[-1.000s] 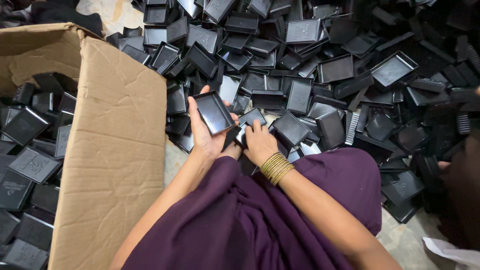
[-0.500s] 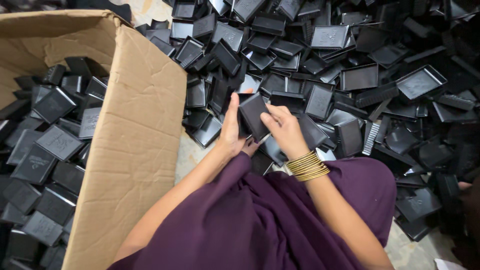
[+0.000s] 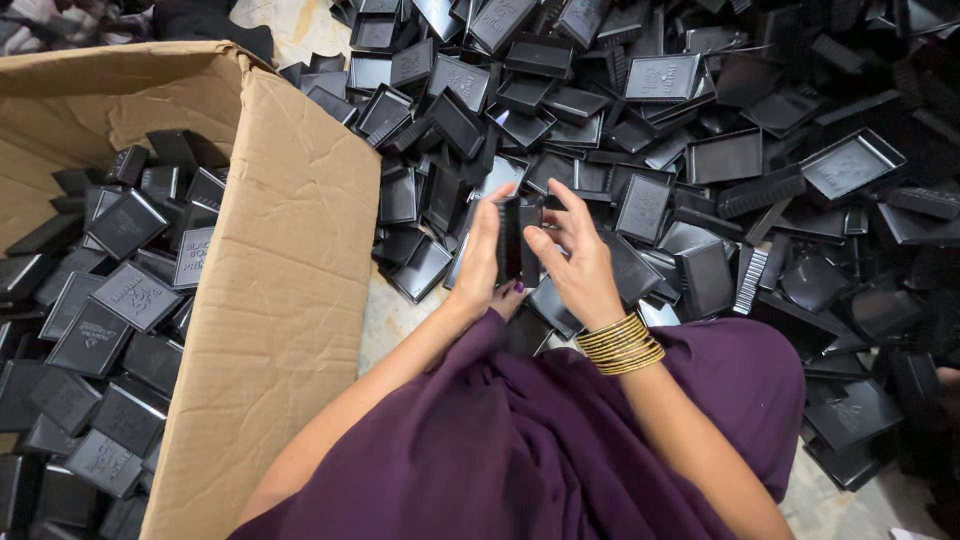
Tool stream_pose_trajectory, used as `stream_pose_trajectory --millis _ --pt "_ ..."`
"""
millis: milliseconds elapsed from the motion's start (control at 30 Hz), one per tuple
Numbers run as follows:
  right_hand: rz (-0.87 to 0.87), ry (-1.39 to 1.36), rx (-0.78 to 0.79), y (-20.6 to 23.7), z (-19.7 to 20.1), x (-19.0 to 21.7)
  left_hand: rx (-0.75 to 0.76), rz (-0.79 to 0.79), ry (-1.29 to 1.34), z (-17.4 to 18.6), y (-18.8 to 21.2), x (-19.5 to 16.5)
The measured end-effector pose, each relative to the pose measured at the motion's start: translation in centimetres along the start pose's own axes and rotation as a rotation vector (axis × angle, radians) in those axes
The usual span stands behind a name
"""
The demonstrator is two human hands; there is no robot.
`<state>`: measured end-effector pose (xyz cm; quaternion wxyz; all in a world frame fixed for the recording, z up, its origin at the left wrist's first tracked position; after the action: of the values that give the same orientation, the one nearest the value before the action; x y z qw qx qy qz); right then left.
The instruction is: The person sits on the floor among a large pile of black plastic boxes, picks up boxes one at a time, turns them over in both hands, and places them into a cardboard box beside them. Other workers nearby handle boxes from the same pile.
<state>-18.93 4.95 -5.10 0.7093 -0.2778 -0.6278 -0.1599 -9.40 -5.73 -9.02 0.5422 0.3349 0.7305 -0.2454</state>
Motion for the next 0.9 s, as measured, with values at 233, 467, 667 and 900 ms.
stream_pose_trajectory --millis 233,467,667,900 --pt "0.157 0.186 0.051 0.5 -1.2 0.7 0.033 -0.151 -0.199 -0.9 0.0 -0.7" --pt "-0.105 0.126 0.199 0.8 -1.7 0.9 -0.033 -0.202 -0.145 0.4 0.5 -2.5" --pt "0.347 0.515 0.105 0.3 0.3 3.5 -0.224 -0.111 -0.315 2.0 0.1 -2.9" --pt "-0.022 -0.021 0.117 -0.2 1.2 -0.3 -0.248 -0.293 -0.623 1.7 1.4 -5.4"
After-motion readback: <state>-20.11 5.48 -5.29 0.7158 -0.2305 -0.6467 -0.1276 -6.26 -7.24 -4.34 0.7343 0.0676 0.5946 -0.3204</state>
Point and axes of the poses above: each hand's wrist, its own y-axis away from the middle knuckle, its own z-axis out of the back of the hand, x = y × z, the point moved 7 cm from there along -y, towards the middle knuckle, and after that the axes turned 4 degrees about z, right-handed, at the moved point
